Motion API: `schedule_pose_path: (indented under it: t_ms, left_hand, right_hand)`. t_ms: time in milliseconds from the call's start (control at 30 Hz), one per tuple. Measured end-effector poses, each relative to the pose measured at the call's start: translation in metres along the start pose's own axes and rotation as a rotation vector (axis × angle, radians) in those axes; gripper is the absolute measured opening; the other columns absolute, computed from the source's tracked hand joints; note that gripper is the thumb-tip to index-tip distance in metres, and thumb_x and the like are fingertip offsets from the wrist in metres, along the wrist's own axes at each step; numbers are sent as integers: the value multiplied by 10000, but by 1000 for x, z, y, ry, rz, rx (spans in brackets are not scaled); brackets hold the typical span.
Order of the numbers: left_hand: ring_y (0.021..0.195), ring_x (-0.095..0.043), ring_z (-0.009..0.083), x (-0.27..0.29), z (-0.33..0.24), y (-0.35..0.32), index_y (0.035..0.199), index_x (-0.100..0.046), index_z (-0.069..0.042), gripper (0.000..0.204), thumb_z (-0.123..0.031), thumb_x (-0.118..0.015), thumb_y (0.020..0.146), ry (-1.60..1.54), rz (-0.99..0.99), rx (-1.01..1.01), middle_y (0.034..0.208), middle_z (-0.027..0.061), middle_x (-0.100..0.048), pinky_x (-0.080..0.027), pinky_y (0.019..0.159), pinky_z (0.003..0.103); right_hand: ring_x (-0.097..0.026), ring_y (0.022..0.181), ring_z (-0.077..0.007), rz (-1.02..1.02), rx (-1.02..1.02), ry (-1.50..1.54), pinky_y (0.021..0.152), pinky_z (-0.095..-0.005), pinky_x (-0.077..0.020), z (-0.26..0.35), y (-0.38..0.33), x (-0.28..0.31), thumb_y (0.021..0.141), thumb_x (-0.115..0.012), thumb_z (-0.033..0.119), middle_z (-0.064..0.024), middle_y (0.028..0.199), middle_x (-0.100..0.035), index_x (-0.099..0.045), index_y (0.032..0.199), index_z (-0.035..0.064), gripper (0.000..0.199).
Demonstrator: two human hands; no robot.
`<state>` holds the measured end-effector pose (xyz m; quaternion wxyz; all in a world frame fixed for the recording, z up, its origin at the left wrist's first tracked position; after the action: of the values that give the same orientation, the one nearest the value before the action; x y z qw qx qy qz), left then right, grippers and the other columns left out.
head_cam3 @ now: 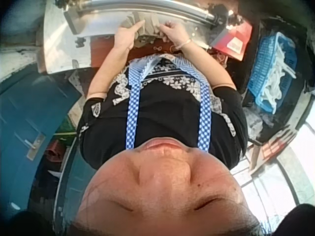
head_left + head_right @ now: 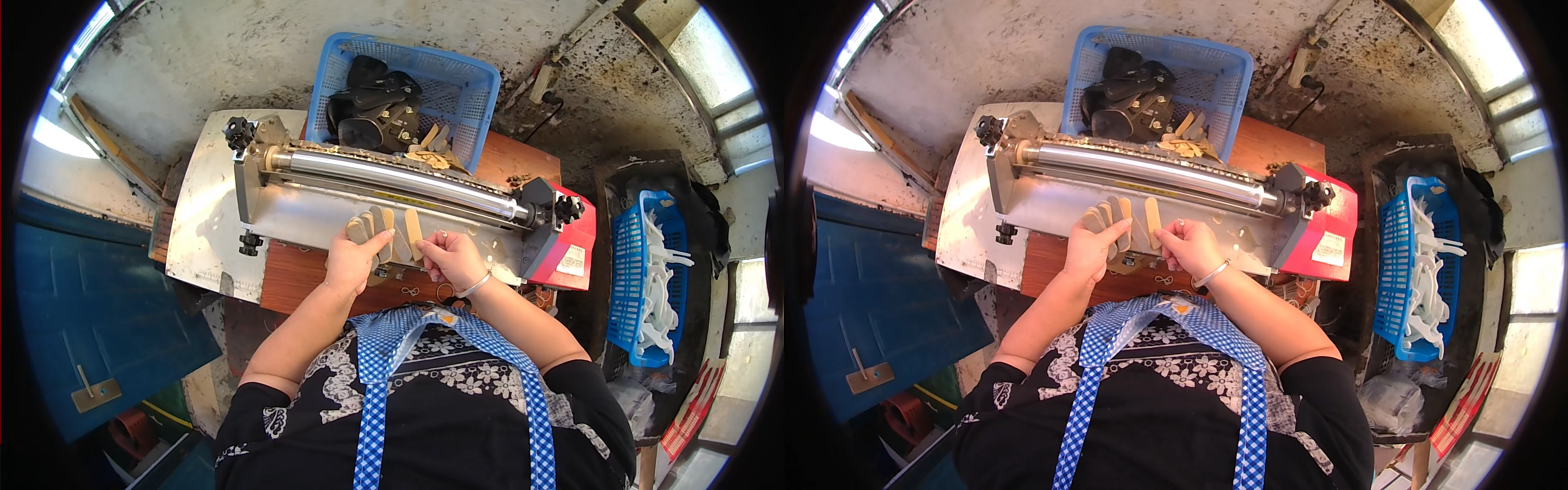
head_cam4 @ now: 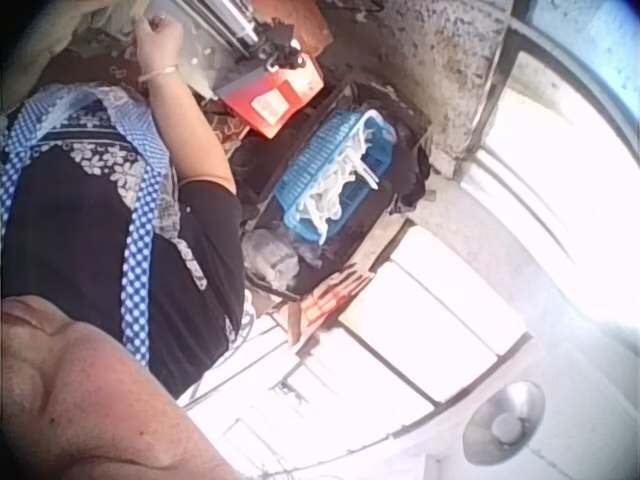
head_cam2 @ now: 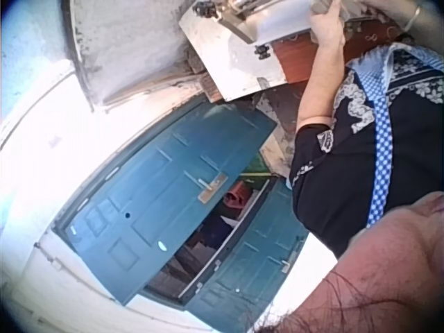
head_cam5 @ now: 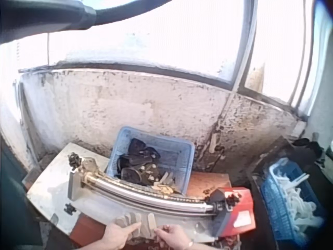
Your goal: Applying glue to small leather or synthetic shoe components using a roller machine.
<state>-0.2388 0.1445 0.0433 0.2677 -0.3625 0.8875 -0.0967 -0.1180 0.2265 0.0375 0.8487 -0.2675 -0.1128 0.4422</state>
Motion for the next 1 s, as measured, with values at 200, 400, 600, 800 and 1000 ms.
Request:
schedule_pose_path:
  t_ms: [200, 400, 600, 800, 1000]
  left_hand:
    - [727, -566, 128, 0, -10, 0, 883, -549, 31, 198, 23, -618, 698, 16, -18, -71, 820, 73, -588, -463, 637, 238]
    - [723, -569, 134, 5, -1, 2, 891, -537, 31, 211, 34, -614, 695, 65, -26, -37, 825, 78, -587, -466, 632, 240]
    - [739, -578, 172, 6, -2, 2, 914, -514, 32, 240, 53, -606, 693, -28, -24, -10, 847, 88, -567, -486, 645, 264]
    - [713, -567, 143, -1, 0, -1, 908, -531, 27, 216, 34, -607, 705, -62, -23, -35, 827, 81, -577, -476, 616, 251]
    - [700, -562, 135, -4, 9, -3, 898, -544, 20, 196, 25, -605, 711, -124, 15, 39, 825, 68, -577, -468, 611, 242]
  right_hand:
    - [-506, 458, -85, -198, -66, 478, 409, -178, -411, -12, 12, 20, 781, -566, 177, -70, 683, -575, -521, 809, 9, 176]
    - [-507, 457, -84, 29, 71, -15, 412, -180, -404, 5, -6, -17, 786, -548, 158, -71, 662, -570, -481, 706, 34, 162]
    - [-495, 435, -75, -234, 66, -396, 375, -188, -397, 15, -6, 22, 774, -564, 162, -63, 648, -547, -467, 697, 17, 191]
    - [-516, 491, -75, -179, 158, 91, 424, -168, -402, 12, 6, 12, 797, -549, 175, -49, 701, -565, -533, 899, -14, 216]
    - [-463, 440, -58, 33, 121, 40, 371, -161, -326, 8, -1, -17, 816, -516, 168, -15, 646, -544, -509, 735, 59, 136]
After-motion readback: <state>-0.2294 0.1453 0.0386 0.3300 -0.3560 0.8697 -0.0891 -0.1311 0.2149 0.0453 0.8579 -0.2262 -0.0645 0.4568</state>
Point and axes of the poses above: each hand's wrist, its own y-axis towards the middle knuckle, its own x-axis out of the back of the hand, z = x × y, the point moved 10 cm from there along y, towards the middle knuckle
